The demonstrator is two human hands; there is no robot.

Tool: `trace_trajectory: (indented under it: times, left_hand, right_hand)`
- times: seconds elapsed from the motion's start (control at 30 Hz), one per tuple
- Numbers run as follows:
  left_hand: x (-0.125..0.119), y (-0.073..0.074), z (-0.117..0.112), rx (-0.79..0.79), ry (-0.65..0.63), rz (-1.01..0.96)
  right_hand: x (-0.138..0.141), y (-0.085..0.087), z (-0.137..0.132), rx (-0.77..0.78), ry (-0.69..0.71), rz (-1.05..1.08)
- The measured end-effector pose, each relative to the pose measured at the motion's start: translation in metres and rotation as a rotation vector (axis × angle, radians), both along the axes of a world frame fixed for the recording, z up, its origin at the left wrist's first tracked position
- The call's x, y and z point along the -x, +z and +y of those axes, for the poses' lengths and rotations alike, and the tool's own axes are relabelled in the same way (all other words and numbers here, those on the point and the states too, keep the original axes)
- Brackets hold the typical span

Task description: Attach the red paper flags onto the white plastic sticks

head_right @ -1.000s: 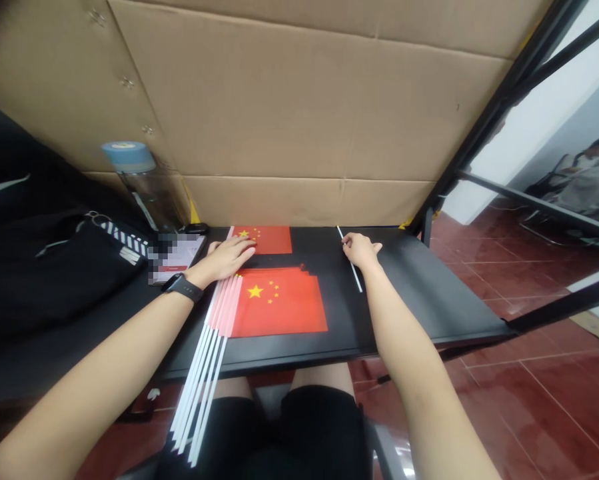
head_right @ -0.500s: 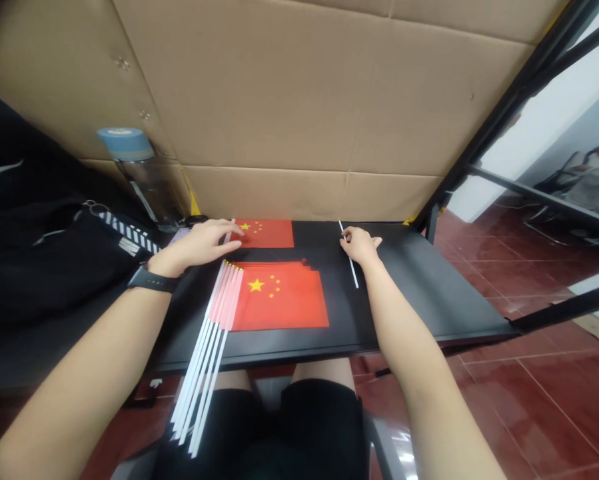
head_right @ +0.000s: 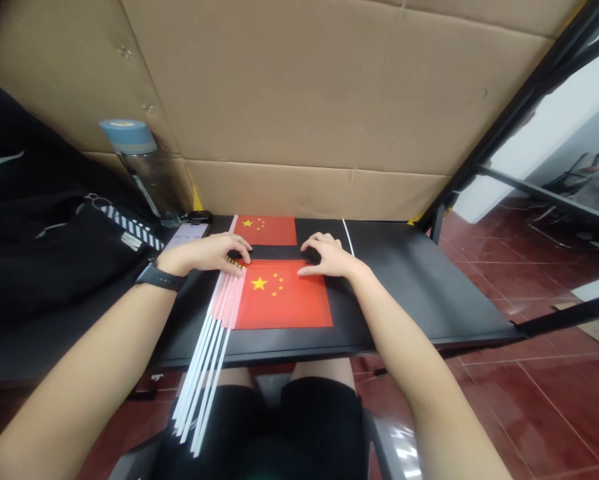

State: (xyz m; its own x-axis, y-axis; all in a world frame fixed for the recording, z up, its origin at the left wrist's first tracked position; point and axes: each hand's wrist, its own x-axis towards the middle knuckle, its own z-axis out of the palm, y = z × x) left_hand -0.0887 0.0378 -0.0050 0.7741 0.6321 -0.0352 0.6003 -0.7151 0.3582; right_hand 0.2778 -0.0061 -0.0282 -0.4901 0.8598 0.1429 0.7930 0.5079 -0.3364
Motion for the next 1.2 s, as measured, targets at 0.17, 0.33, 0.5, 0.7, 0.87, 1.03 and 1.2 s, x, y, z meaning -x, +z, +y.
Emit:
trace_trajectory:
  times: [0.17,0.33,0.5,0.7,0.87,1.03,1.2]
  left_hand:
    - [0.002,-0.005,0.005,-0.023,0.018,0.021]
    - [-0.005,0.002,-0.002,-0.053,-0.045,0.01]
    - [-0.015,0.006,-0.01,-0.071,-0.05,0.041]
    - [-0.017,0.001,-0.009,-0.059,-0.038,0.011]
    - [-0.016,0.0,-0.004,-0.009,-0.071,-0.079]
    - [-0.02,0.006,-0.009,0.097,-0.106,-0.24]
    - [-0.029,0.005,-0.015,0.095,-0.039,-0.355]
  right_hand:
    - [-0.006,-0.001,0.002,0.076,-0.008,-0.003]
    - [-0.016,-0.001,0.005,0.095,-0.007,0.035]
    - [-0.014,-0.001,0.005,0.098,-0.006,0.035]
    - [-0.014,-0.001,0.004,0.101,-0.011,0.024]
    - [-0.013,0.0,0.002,0.113,-0.015,0.021]
    - [-0.013,0.001,0.001,0.106,-0.009,0.037]
    - [-0.009,0.006,-0.001,0.041,0.048,0.174]
